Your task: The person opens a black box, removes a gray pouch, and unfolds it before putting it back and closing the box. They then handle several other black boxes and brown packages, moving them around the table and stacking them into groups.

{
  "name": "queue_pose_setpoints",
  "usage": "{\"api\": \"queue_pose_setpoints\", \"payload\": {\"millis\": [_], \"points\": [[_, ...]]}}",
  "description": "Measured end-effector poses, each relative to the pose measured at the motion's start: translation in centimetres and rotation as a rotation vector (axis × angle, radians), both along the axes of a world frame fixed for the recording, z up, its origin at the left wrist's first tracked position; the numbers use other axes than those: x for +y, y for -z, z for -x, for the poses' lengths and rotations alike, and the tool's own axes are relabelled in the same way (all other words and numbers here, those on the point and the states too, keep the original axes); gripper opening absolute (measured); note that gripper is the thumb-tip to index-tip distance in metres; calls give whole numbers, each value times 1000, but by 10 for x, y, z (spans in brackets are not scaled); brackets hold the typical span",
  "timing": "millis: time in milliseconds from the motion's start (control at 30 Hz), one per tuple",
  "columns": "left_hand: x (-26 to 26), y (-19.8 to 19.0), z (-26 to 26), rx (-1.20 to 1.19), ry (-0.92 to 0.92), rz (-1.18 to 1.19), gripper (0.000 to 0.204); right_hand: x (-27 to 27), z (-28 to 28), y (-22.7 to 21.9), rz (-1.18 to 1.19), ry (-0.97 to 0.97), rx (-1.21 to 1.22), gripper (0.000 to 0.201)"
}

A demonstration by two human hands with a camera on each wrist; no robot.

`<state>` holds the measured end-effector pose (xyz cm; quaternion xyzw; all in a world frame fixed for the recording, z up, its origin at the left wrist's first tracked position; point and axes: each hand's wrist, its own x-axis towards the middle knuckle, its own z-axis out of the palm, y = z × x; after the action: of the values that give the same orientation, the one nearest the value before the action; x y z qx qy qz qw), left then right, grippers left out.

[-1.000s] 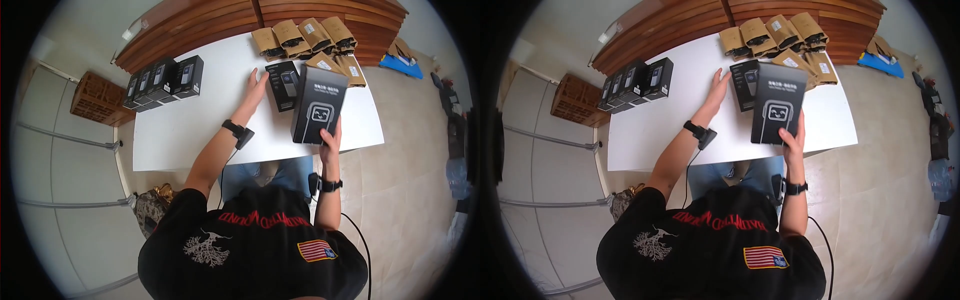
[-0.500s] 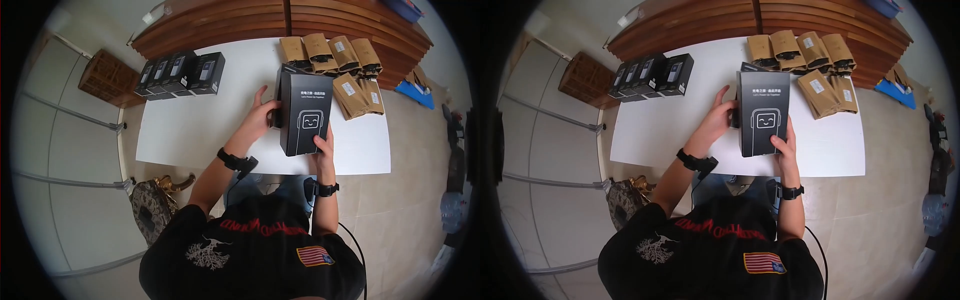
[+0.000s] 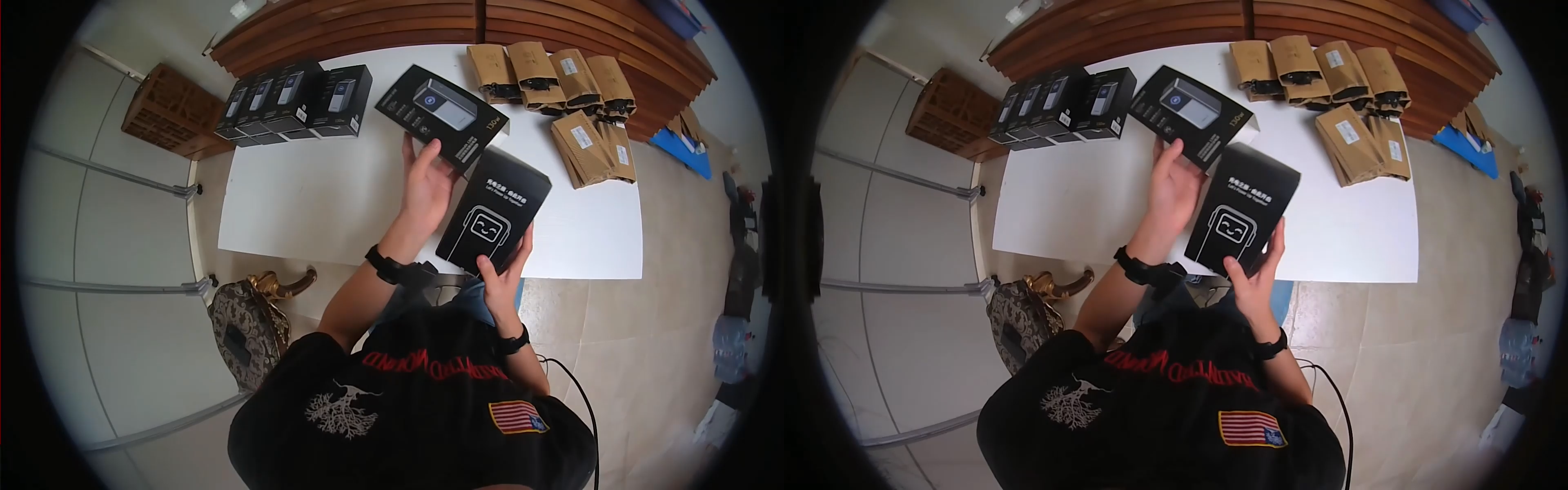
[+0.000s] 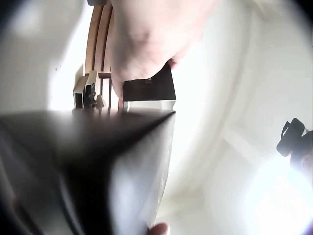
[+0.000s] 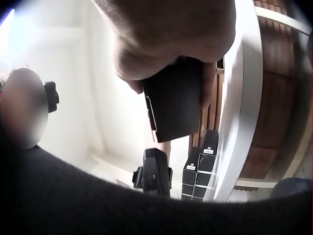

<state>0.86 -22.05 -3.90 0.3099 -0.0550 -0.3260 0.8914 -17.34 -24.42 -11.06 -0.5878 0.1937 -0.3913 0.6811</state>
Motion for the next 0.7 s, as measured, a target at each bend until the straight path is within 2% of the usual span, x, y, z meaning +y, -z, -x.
{"api": "queue_pose_setpoints", "payload": {"millis": [67, 100, 167, 200, 233, 267, 333, 533, 667, 700], "points": [[4, 0, -13, -29, 53, 9, 52, -5, 9, 1, 1, -15, -1, 95], [7, 1, -17, -65, 98, 18, 60, -12, 16, -2, -67, -116, -1, 95], [10, -7, -13, -128, 73, -35, 67, -23, 23, -12, -187, -279, -2, 94], [12, -10, -12, -193, 48, -88, 75, -27, 26, -14, -188, -278, -4, 94], [14, -9, -11, -273, 100, -85, 84, -31, 29, -15, -125, -327, 39, 94], [16, -7, -12, -275, 103, -87, 84, -36, 32, -16, -63, -377, 84, 94], [19, -5, -15, -394, 221, -102, 89, -47, 41, -19, -42, -388, 82, 94], [12, -4, 4, -420, 167, -32, 87, -74, 61, -37, -76, -496, 198, 92], [4, -4, 10, -421, 202, -35, 85, -91, 72, -40, -104, -505, 212, 92], [2, -2, 11, -447, 217, -38, 84, -94, 75, -39, -47, -497, 210, 88]]}}
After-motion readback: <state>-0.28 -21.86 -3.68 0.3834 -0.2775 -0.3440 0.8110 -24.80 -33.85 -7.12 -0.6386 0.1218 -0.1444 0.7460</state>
